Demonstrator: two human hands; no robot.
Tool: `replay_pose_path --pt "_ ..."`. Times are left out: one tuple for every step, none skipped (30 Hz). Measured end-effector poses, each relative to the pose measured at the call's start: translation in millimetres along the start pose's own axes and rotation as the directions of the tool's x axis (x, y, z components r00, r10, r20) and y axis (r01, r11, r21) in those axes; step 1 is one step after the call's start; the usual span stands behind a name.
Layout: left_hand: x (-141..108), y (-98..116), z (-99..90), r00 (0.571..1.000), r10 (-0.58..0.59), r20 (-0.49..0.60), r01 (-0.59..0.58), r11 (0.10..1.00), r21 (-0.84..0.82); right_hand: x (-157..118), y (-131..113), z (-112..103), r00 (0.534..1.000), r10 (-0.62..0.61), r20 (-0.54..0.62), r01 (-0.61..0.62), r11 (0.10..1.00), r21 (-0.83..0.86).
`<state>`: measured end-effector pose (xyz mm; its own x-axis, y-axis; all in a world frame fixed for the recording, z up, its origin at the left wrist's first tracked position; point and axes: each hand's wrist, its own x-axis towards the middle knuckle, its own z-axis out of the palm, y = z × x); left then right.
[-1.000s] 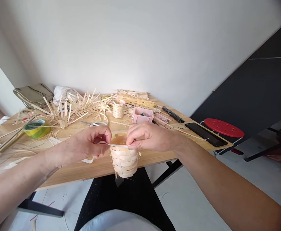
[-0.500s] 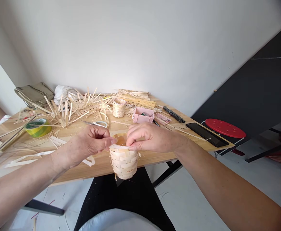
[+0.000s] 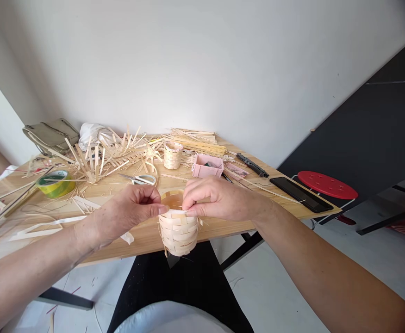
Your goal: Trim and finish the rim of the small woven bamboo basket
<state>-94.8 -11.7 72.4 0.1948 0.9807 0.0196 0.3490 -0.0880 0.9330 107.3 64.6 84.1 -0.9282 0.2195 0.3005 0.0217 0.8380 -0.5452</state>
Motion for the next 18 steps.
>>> replay_pose_path --pt "-0.5 0.4 -0.3 1.000 -0.014 0.008 0.014 1.000 -0.004 -0.1 0.0 0.2 1.000 -0.007 -0.002 0.007 1.000 -0.003" --pt "-1.0 0.7 -0.7 1.000 -0.026 0.013 0.026 1.000 -0.007 -0.2 0.0 0.6 1.000 -0.013 -0.001 0.013 1.000 -0.007" --pt "-1.5 1.0 -0.9 0.999 -0.036 0.020 0.036 0.999 -0.008 -0.3 0.0 1.1 1.000 -0.017 -0.001 0.017 1.000 -0.009" --pt "-1.9 1.2 -1.2 0.999 -0.041 0.026 0.041 0.999 -0.010 -0.5 0.0 1.6 1.000 -0.019 -0.001 0.019 1.000 -0.013" --pt "-2.2 1.2 -1.4 0.999 -0.043 0.032 0.043 0.999 -0.013 -0.7 0.0 2.2 1.000 -0.020 -0.001 0.020 1.000 -0.016" --pt "-2.5 1.1 -1.6 0.998 -0.044 0.039 0.045 0.999 -0.017 -0.8 0.1 2.8 1.000 -0.019 -0.004 0.019 1.000 -0.021" --pt "-2.6 1.0 -1.7 0.998 -0.045 0.041 0.046 0.999 -0.023 -0.9 0.1 3.3 1.000 -0.019 -0.006 0.019 1.000 -0.026" --pt "-2.8 0.9 -1.8 0.998 -0.046 0.041 0.047 0.999 -0.027 -1.0 0.1 3.7 1.000 -0.021 -0.010 0.021 0.999 -0.029" --pt "-2.9 0.8 -1.9 0.998 -0.048 0.038 0.049 0.998 -0.030 -1.0 0.2 4.0 1.000 -0.024 -0.014 0.023 0.999 -0.033" --pt "-3.0 0.8 -1.9 0.998 -0.049 0.034 0.050 0.998 -0.030 -1.0 0.2 4.1 0.999 -0.026 -0.018 0.025 0.999 -0.036" --pt "-3.0 0.9 -2.0 0.998 -0.051 0.033 0.052 0.998 -0.027 -0.9 0.4 4.2 0.999 -0.026 -0.024 0.026 0.999 -0.037" --pt "-3.1 1.0 -2.2 0.998 -0.051 0.032 0.052 0.998 -0.021 -0.9 0.5 4.1 0.999 -0.025 -0.028 0.024 0.999 -0.037" --pt "-3.0 1.1 -2.4 0.998 -0.049 0.033 0.050 0.999 -0.014 -0.8 0.6 4.1 0.999 -0.024 -0.032 0.023 0.999 -0.036" --pt "-2.9 1.3 -2.7 0.998 -0.046 0.034 0.046 0.999 -0.007 -0.7 0.8 4.0 0.999 -0.023 -0.033 0.021 0.999 -0.035" --pt "-2.7 1.5 -3.1 0.999 -0.040 0.031 0.040 0.999 -0.001 -0.6 0.9 4.0 0.999 -0.023 -0.032 0.022 0.999 -0.035" --pt "-2.4 1.7 -3.4 0.999 -0.037 0.031 0.037 0.999 0.007 -0.5 1.0 4.1 0.999 -0.026 -0.031 0.025 0.999 -0.034" --pt "-2.0 1.9 -3.8 0.999 -0.035 0.030 0.035 0.999 0.016 -0.4 1.2 4.3 0.999 -0.029 -0.031 0.028 0.999 -0.035" --pt "-1.6 2.1 -4.2 0.999 -0.034 0.033 0.033 0.999 0.027 -0.3 1.2 4.5 0.999 -0.034 -0.032 0.033 0.999 -0.034"
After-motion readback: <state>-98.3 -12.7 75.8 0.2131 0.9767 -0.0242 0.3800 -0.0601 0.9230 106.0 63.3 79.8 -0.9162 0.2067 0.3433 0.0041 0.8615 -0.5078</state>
